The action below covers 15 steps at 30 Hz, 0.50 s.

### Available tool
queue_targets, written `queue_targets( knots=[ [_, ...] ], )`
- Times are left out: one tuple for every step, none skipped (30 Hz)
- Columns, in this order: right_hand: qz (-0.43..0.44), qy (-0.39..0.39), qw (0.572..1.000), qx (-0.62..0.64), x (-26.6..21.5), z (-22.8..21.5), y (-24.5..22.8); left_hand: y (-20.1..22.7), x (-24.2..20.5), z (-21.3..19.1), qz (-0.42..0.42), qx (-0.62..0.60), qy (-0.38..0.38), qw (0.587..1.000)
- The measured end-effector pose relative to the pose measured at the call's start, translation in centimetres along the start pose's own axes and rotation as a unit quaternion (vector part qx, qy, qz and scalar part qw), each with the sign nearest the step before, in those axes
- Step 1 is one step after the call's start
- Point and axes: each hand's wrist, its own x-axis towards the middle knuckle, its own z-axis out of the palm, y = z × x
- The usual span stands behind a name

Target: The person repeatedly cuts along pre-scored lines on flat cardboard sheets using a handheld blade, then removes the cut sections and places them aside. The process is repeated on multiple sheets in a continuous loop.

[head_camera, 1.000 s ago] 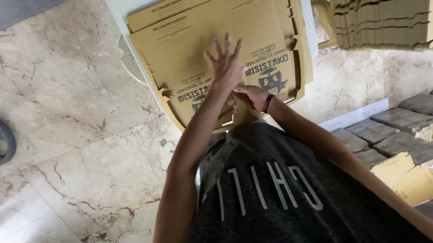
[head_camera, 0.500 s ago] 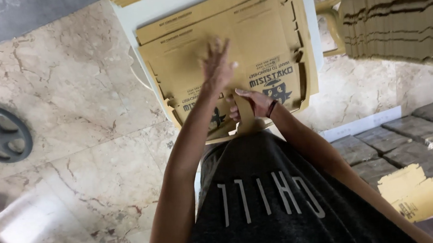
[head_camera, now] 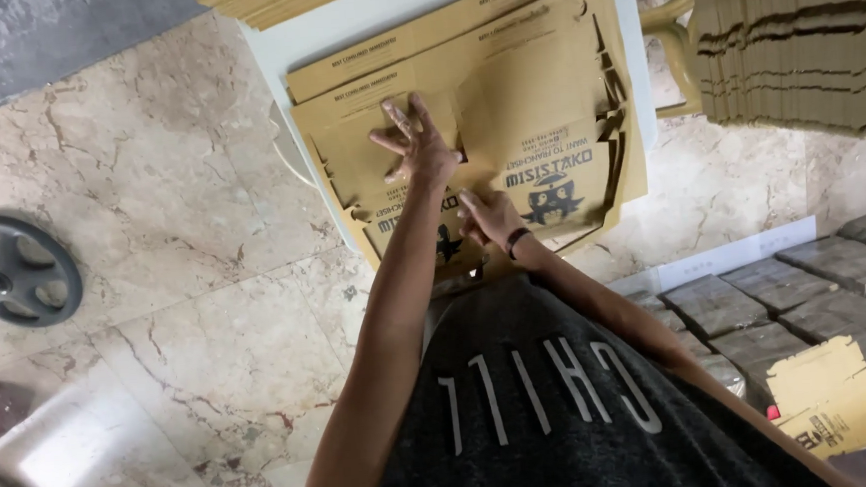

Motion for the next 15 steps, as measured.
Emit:
queue_targets(
  knots=[
    [-0.04, 0.004, 0.998, -0.045, 0.1, 0.5, -0.2, 0.1, 0.2, 0.0, 0.001, 0.0, 0.005, 1.0],
    [-0.082, 0.01, 0.993, -0.086, 0.2, 1.3, -0.4, 0.1, 0.5, -0.2, 0.005, 0.003, 0.012, 1.0],
    [-0.081, 0.01, 0.993, -0.081, -0.2, 1.4, 0.3, -0.3, -0.2, -0.1, 0.006, 0.008, 0.01, 1.0],
    [-0.067, 0.005, 0.995, -0.069, 0.1, 1.0, 0.0, 0.0, -0.1, -0.6, 0.0, 0.012, -0.004, 1.0],
    [-0.052, -0.001, 0.997, -0.056, 0.4, 0.6, -0.2, 0.3, 0.0, -1.0, -0.006, 0.015, -0.019, 1.0],
    [-0.046, -0.004, 0.997, -0.056, -0.4, 0.2, -0.7, 0.1, -0.6, -1.3, -0.011, 0.015, -0.024, 1.0],
    [-0.005, -0.033, 0.999, 0.014, -1.1, 0.0, -1.1, -0.2, -1.1, -1.5, -0.006, 0.009, -0.03, 0.999],
    [0.027, -0.059, 0.994, 0.083, -1.2, -0.7, -2.4, 0.3, -1.0, -2.3, 0.005, 0.001, -0.029, 1.0],
    [0.024, -0.059, 0.995, 0.082, -1.0, -1.2, -3.0, -0.1, -1.1, -2.4, 0.006, -0.001, -0.026, 1.0],
    [0.052, -0.111, 0.982, 0.146, -1.1, -1.6, -3.2, -0.6, -1.6, -2.3, 0.027, -0.002, -0.013, 1.0],
    [0.079, -0.162, 0.961, 0.21, -1.3, -2.1, -3.3, -1.1, -2.1, -2.2, 0.048, -0.003, 0.0, 0.999],
    [0.082, -0.163, 0.96, 0.212, -0.4, -2.3, -2.3, -1.0, -3.2, -1.9, 0.045, -0.002, -0.002, 0.999],
    [0.069, -0.173, 0.964, 0.19, 0.5, -2.5, -1.3, -0.9, -4.4, -1.6, 0.028, 0.004, -0.001, 1.0],
    [0.049, -0.185, 0.968, 0.165, 1.9, -2.8, -1.0, -0.5, -5.0, -1.8, 0.013, 0.007, 0.006, 1.0],
    [0.046, -0.186, 0.968, 0.163, 1.9, -2.3, -1.3, -0.3, -4.4, -1.5, 0.014, 0.007, 0.01, 1.0]
  ],
)
